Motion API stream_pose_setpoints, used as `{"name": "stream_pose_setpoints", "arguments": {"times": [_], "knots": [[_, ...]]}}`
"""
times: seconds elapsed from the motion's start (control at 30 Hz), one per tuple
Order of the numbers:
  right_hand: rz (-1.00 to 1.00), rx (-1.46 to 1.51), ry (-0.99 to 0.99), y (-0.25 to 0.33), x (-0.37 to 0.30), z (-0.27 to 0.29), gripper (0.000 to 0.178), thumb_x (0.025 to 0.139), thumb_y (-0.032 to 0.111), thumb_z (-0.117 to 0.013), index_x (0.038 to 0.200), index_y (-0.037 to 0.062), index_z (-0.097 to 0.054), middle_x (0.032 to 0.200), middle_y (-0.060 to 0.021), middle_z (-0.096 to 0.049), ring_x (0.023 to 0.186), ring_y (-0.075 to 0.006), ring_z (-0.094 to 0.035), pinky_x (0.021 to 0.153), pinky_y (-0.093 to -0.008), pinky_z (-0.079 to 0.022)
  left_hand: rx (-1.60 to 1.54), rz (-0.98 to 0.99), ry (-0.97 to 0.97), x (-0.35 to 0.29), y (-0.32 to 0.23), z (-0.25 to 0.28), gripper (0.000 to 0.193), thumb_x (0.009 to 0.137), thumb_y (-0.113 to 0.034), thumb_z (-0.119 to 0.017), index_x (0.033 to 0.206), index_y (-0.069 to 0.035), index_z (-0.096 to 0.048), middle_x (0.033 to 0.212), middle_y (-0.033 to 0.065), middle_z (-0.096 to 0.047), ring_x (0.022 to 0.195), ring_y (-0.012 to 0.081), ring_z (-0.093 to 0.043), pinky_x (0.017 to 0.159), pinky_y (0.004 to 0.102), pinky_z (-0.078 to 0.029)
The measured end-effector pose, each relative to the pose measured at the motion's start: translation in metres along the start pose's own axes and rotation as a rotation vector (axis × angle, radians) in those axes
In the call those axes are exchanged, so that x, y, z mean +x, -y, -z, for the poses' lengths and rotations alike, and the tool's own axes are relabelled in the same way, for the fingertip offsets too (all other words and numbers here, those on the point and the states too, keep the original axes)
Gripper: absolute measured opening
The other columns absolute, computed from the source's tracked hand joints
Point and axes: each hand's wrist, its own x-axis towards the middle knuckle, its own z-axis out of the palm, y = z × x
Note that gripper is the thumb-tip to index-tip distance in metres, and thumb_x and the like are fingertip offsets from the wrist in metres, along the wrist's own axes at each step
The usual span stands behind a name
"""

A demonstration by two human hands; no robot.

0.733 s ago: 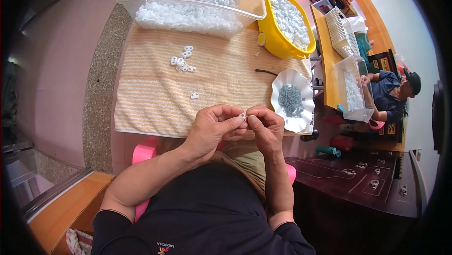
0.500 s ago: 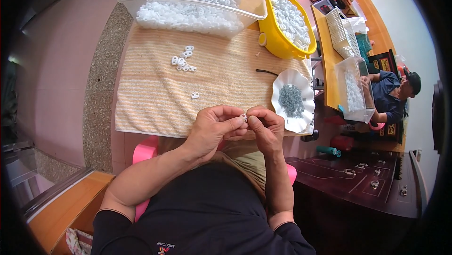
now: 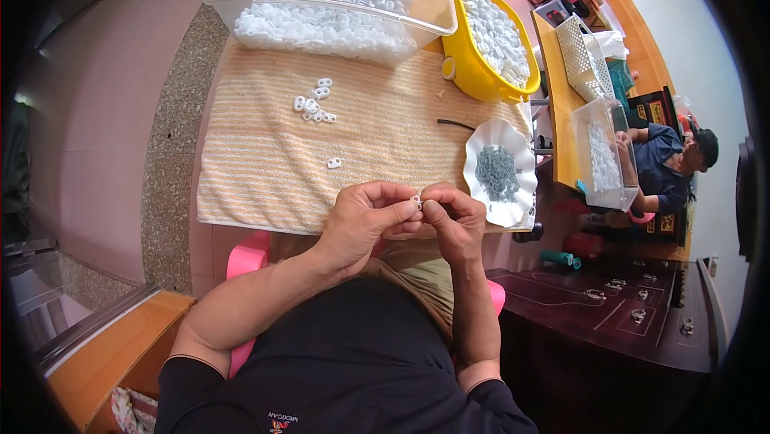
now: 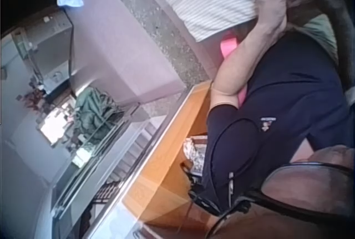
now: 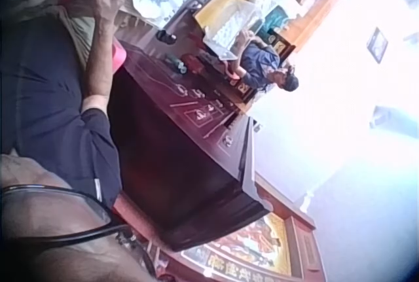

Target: Assembling small white plastic components by hand at a workstation.

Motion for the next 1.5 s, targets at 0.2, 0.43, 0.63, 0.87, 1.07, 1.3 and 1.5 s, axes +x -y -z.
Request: {"name": "stream_pose_setpoints", "arguments": {"times": [0.2,0.43,0.63,0.87,1.07,1.3,1.5], "knots": [[-0.030,-0.143,-0.033,-0.002,-0.003,-0.002,0.007,0.088,0.000,-0.062,0.093,-0.0048,-0.064,0.090,-0.0071,-0.063,0.081,-0.0111,-0.058,0.073,-0.0223,-0.046,0.031,-0.003,-0.023,0.000,0.002,0.001,0.013,0.088,-0.002,-0.063,0.100,0.002,-0.062,0.089,0.0112,-0.067,0.079,0.0159,-0.066,0.072,0.0296,-0.057],[-0.136,-0.114,-0.056,0.003,-0.004,-0.009,0.008,0.090,0.002,-0.061,0.093,-0.0049,-0.063,0.091,-0.0062,-0.063,0.082,-0.0104,-0.058,0.074,-0.0215,-0.046,0.063,-0.032,-0.044,0.001,0.004,0.002,0.014,0.088,-0.002,-0.064,0.101,0.001,-0.063,0.089,0.0101,-0.067,0.078,0.0143,-0.066,0.071,0.0270,-0.056],[-0.145,-0.073,-0.034,0.008,-0.004,-0.011,0.008,0.091,0.004,-0.060,0.094,-0.0040,-0.062,0.091,-0.0048,-0.062,0.083,-0.0093,-0.056,0.075,-0.0205,-0.044,0.061,-0.026,-0.061,-0.001,0.002,0.000,0.014,0.087,-0.003,-0.064,0.101,0.001,-0.063,0.088,0.0092,-0.067,0.077,0.0140,-0.065,0.070,0.0261,-0.055],[-0.099,-0.162,-0.012,0.007,-0.003,-0.008,0.009,0.092,0.005,-0.059,0.092,-0.0039,-0.061,0.089,-0.0035,-0.061,0.080,-0.0082,-0.055,0.072,-0.0201,-0.044,0.076,-0.033,-0.065,-0.001,0.003,-0.001,0.013,0.087,-0.002,-0.064,0.099,0.001,-0.063,0.087,0.0094,-0.067,0.077,0.0136,-0.065,0.069,0.0249,-0.054],[-0.108,-0.156,-0.014,0.009,-0.002,-0.010,0.010,0.093,0.006,-0.059,0.092,-0.0038,-0.061,0.087,-0.0034,-0.061,0.079,-0.0081,-0.055,0.071,-0.0199,-0.044,0.093,-0.042,-0.066,-0.001,0.003,-0.002,0.014,0.087,-0.001,-0.064,0.100,0.002,-0.063,0.087,0.0099,-0.067,0.077,0.0135,-0.065,0.068,0.0239,-0.053],[-0.056,-0.286,-0.012,0.000,-0.001,-0.004,0.009,0.089,0.008,-0.061,0.088,-0.0007,-0.064,0.081,-0.0037,-0.064,0.076,-0.0097,-0.059,0.070,-0.0238,-0.048,0.111,-0.058,-0.080,-0.001,0.004,-0.002,0.014,0.087,-0.001,-0.064,0.101,0.002,-0.063,0.087,0.0099,-0.067,0.077,0.0135,-0.065,0.069,0.0240,-0.053],[-0.065,-0.335,0.001,-0.001,-0.001,-0.004,0.011,0.089,0.010,-0.060,0.088,-0.0004,-0.063,0.079,-0.0065,-0.064,0.074,-0.0120,-0.060,0.069,-0.0256,-0.048,0.130,-0.072,-0.085,-0.001,0.007,-0.001,0.014,0.087,-0.001,-0.064,0.101,0.003,-0.063,0.088,0.0094,-0.067,0.077,0.0130,-0.065,0.070,0.0245,-0.054]]}}
